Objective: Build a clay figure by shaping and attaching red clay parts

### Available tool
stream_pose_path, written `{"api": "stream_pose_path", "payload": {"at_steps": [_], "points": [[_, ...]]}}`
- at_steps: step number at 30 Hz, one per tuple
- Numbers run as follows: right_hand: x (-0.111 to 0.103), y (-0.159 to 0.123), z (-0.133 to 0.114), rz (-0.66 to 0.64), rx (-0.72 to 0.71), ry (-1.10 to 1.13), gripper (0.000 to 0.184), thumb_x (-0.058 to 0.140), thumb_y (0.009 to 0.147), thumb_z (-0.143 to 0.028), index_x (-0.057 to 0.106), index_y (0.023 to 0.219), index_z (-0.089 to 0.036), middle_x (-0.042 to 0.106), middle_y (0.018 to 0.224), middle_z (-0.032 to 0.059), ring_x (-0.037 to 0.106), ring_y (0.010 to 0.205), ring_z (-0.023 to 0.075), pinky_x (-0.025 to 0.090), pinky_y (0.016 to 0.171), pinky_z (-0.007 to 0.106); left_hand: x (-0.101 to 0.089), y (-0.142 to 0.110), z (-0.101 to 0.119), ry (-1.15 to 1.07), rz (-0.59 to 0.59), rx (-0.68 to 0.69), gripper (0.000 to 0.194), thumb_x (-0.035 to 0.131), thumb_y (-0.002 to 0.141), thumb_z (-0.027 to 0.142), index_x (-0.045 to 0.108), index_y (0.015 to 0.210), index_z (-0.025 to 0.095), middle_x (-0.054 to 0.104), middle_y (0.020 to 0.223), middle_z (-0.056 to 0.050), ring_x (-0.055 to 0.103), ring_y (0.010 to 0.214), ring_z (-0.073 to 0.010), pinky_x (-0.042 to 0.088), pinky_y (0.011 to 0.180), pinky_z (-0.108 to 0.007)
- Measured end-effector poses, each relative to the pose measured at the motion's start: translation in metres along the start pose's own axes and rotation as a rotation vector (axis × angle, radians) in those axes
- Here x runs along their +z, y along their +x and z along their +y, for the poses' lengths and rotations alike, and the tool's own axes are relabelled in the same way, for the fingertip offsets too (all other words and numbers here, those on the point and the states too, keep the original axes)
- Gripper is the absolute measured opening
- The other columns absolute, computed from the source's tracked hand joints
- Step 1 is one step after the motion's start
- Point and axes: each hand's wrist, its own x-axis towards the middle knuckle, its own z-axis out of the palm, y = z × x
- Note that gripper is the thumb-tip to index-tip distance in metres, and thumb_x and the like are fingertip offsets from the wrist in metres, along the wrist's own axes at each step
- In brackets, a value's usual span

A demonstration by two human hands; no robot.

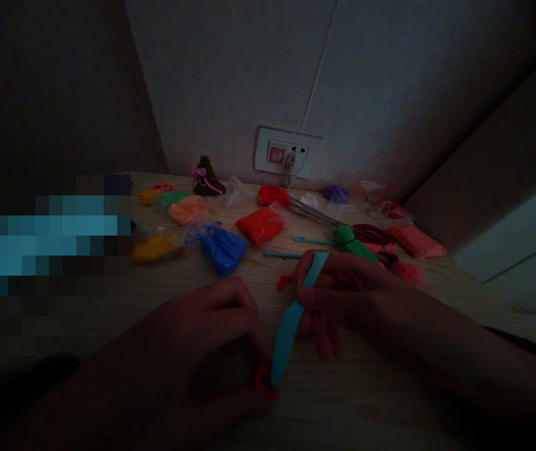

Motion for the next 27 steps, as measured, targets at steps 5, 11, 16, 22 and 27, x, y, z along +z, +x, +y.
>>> {"api": "stream_pose_path", "payload": {"at_steps": [5,11,16,22,27], "points": [[-0.001,0.000,0.003,-0.011,-0.016,0.030,0.040,0.095,0.078,-0.047,0.069,0.088,-0.019,0.074,0.062,-0.0024,0.067,0.050,0.0095,0.048,0.048,0.018,0.000,0.000,0.003,0.009,-0.006,-0.055,0.009,0.077,0.078,0.023,0.074,0.075,0.031,0.067,0.087,0.008,0.065,0.073,-0.0121,0.048,0.067,-0.021],[0.001,-0.003,-0.002,-0.018,-0.003,0.006,0.038,0.095,0.079,-0.043,0.068,0.088,-0.019,0.074,0.063,-0.0031,0.068,0.052,0.0101,0.051,0.051,0.019,-0.002,0.001,0.007,0.019,-0.039,-0.094,0.007,0.076,0.078,0.026,0.073,0.073,0.029,0.068,0.088,0.006,0.065,0.076,-0.0150,0.050,0.069,-0.023],[0.001,-0.002,-0.003,-0.013,-0.023,0.005,0.038,0.095,0.081,-0.046,0.068,0.086,-0.018,0.074,0.064,-0.0030,0.068,0.053,0.0096,0.052,0.053,0.020,-0.005,0.002,0.016,0.030,-0.052,-0.166,0.004,0.076,0.076,0.026,0.074,0.074,0.029,0.069,0.090,0.005,0.067,0.080,-0.0162,0.051,0.073,-0.024],[0.002,-0.004,-0.008,0.006,-0.010,-0.010,0.035,0.095,0.079,-0.042,0.069,0.080,-0.019,0.071,0.067,-0.0036,0.065,0.053,0.0085,0.053,0.055,0.020,-0.003,0.001,0.011,0.045,-0.024,-0.153,0.006,0.077,0.078,0.026,0.073,0.075,0.029,0.070,0.092,0.005,0.066,0.080,-0.0160,0.051,0.072,-0.024],[-0.005,-0.018,-0.023,0.033,-0.075,-0.104,0.026,0.090,0.083,-0.031,0.070,0.069,-0.022,0.067,0.061,-0.0038,0.057,0.048,0.0081,0.045,0.045,0.019,-0.006,0.000,0.005,-0.017,-0.101,-0.073,0.014,0.070,0.085,0.025,0.078,0.082,0.036,0.066,0.090,0.007,0.066,0.077,-0.0125,0.050,0.068,-0.020]]}}
